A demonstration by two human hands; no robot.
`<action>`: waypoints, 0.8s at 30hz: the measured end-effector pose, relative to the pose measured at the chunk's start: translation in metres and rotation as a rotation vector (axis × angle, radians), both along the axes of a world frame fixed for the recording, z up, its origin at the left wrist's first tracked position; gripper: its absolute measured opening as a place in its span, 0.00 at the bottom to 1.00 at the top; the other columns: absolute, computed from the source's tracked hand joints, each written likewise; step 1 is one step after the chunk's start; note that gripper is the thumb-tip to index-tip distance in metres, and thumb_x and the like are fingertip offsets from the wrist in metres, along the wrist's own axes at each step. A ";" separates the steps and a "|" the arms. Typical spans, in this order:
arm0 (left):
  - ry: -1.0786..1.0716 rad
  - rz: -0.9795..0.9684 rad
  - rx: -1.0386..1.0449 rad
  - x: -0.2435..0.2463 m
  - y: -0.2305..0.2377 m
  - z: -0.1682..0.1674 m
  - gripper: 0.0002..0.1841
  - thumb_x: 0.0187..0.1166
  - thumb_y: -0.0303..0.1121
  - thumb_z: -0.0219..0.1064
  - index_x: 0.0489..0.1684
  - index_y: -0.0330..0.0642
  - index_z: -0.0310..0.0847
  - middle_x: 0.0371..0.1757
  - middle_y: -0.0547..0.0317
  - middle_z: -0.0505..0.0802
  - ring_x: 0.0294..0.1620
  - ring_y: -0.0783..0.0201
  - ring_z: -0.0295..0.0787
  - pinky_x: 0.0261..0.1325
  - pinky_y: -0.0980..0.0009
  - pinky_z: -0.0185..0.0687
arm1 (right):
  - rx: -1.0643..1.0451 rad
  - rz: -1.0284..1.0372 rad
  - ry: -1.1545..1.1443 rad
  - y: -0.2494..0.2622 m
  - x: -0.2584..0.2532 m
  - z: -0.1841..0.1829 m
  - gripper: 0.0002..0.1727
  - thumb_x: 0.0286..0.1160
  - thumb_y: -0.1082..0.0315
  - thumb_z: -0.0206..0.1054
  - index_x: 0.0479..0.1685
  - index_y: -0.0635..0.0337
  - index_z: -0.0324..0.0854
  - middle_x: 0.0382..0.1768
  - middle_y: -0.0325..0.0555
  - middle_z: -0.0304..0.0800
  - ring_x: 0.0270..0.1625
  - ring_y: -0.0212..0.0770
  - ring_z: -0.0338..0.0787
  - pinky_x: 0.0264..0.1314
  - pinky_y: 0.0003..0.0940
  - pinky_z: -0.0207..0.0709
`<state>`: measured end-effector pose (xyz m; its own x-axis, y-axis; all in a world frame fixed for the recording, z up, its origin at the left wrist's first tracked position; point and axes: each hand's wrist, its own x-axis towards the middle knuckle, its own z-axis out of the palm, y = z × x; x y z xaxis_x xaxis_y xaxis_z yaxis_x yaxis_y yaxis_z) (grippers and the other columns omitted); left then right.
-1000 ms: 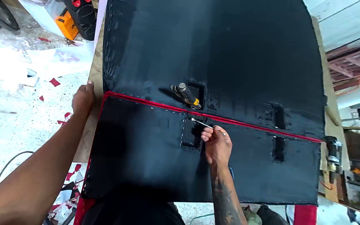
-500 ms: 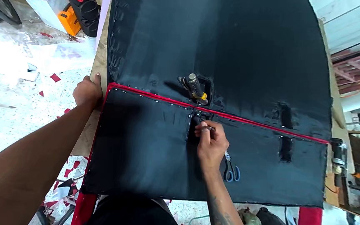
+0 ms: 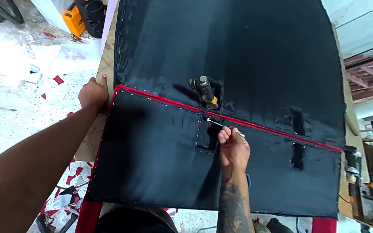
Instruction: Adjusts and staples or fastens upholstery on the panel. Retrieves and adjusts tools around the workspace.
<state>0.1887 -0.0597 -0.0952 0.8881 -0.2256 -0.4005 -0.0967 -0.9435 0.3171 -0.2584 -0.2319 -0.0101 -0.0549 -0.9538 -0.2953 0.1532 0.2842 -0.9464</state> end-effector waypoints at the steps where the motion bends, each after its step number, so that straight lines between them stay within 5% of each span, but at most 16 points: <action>1: 0.002 0.005 0.004 0.001 0.000 0.000 0.50 0.77 0.78 0.27 0.66 0.44 0.80 0.56 0.29 0.91 0.61 0.28 0.88 0.52 0.25 0.78 | 0.011 -0.004 -0.004 0.000 0.000 0.001 0.12 0.93 0.63 0.52 0.50 0.60 0.77 0.32 0.44 0.94 0.30 0.37 0.94 0.35 0.33 0.90; 7: 0.004 0.018 0.014 0.000 -0.001 0.000 0.50 0.77 0.78 0.26 0.63 0.43 0.80 0.53 0.30 0.92 0.59 0.29 0.89 0.50 0.27 0.79 | -0.262 0.167 0.202 0.025 -0.002 0.008 0.11 0.93 0.68 0.51 0.57 0.67 0.73 0.37 0.56 0.96 0.35 0.51 0.98 0.42 0.46 0.95; 12: 0.005 0.014 0.016 -0.001 -0.001 0.000 0.50 0.77 0.78 0.27 0.63 0.44 0.80 0.53 0.31 0.92 0.60 0.31 0.89 0.51 0.27 0.79 | -0.505 0.321 0.284 0.032 0.010 0.010 0.10 0.90 0.67 0.56 0.58 0.64 0.76 0.41 0.56 0.96 0.38 0.53 0.98 0.44 0.49 0.95; 24: 0.000 0.009 0.023 -0.002 0.000 0.000 0.50 0.77 0.77 0.26 0.63 0.44 0.80 0.54 0.32 0.92 0.59 0.31 0.90 0.51 0.27 0.79 | -0.567 0.324 0.367 0.043 0.031 0.016 0.09 0.90 0.68 0.57 0.56 0.63 0.77 0.40 0.53 0.96 0.39 0.52 0.98 0.45 0.49 0.96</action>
